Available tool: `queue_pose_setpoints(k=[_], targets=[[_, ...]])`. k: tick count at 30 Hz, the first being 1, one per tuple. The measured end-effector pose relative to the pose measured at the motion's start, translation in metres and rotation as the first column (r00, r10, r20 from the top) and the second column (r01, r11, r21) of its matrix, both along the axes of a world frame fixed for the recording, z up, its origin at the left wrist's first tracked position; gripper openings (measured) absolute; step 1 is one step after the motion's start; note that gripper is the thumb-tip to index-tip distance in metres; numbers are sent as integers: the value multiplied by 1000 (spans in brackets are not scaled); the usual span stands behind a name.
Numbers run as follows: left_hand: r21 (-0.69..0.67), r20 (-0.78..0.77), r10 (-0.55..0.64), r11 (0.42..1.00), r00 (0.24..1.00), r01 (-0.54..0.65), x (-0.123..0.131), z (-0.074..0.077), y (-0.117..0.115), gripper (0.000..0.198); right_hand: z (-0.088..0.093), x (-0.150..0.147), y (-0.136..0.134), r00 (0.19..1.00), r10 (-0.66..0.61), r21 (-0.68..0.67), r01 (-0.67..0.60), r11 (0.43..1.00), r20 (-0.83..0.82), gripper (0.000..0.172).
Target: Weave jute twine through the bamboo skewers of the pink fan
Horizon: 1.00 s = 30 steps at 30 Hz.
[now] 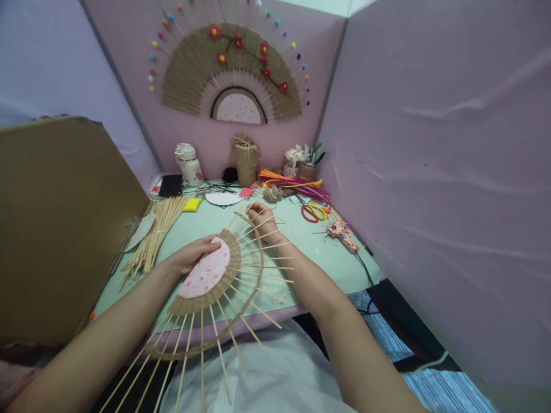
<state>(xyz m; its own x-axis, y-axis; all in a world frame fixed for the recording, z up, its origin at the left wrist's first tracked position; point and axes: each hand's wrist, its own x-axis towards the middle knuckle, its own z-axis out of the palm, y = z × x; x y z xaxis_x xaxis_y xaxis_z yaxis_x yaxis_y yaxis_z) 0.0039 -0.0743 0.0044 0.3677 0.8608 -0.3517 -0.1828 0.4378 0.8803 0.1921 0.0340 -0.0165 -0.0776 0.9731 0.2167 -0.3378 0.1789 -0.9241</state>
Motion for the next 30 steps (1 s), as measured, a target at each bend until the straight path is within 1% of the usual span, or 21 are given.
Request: queue_pose_setpoints(k=[3,5,9,10,13,15,17,20,23,30], targets=[[15,-6,15,1000,1000,-15,-1,-2,5,28,5,2,0,999,-42,-4,42,999,16,17],[34,-15,15,999,1000,-15,-1,0,9,26,6,1,1,999,-40,0,40,999,27,17],[75,-62,33,997,998,-28,5,15,25,28,6,-3,3,999,-9,15,8,1000,41,17],[84,-81,49,996,996,-42,7,19,31,30,6,-3,3,999,-2,19,1,1000,40,17],[64,-114,39,997,993,-32,15,30,52,39,6,-3,3,1000,19,42,-19,999,10,18],[88,-87,44,995,995,-36,21,33,67,37,8,-3,3,999,32,43,-32,999,-16,19],[111,-51,38,993,998,-32,27,32,78,32,9,-1,3,998,45,30,-44,999,-41,20],[133,-21,21,991,1000,-18,36,29,87,27,9,0,4,994,64,6,-63,998,-94,25],[140,-10,6,990,1000,-4,40,26,90,26,8,1,5,990,66,-7,-68,998,-127,29],[82,68,-60,995,996,54,36,22,91,24,5,-1,6,986,94,-28,-99,995,-136,33]])
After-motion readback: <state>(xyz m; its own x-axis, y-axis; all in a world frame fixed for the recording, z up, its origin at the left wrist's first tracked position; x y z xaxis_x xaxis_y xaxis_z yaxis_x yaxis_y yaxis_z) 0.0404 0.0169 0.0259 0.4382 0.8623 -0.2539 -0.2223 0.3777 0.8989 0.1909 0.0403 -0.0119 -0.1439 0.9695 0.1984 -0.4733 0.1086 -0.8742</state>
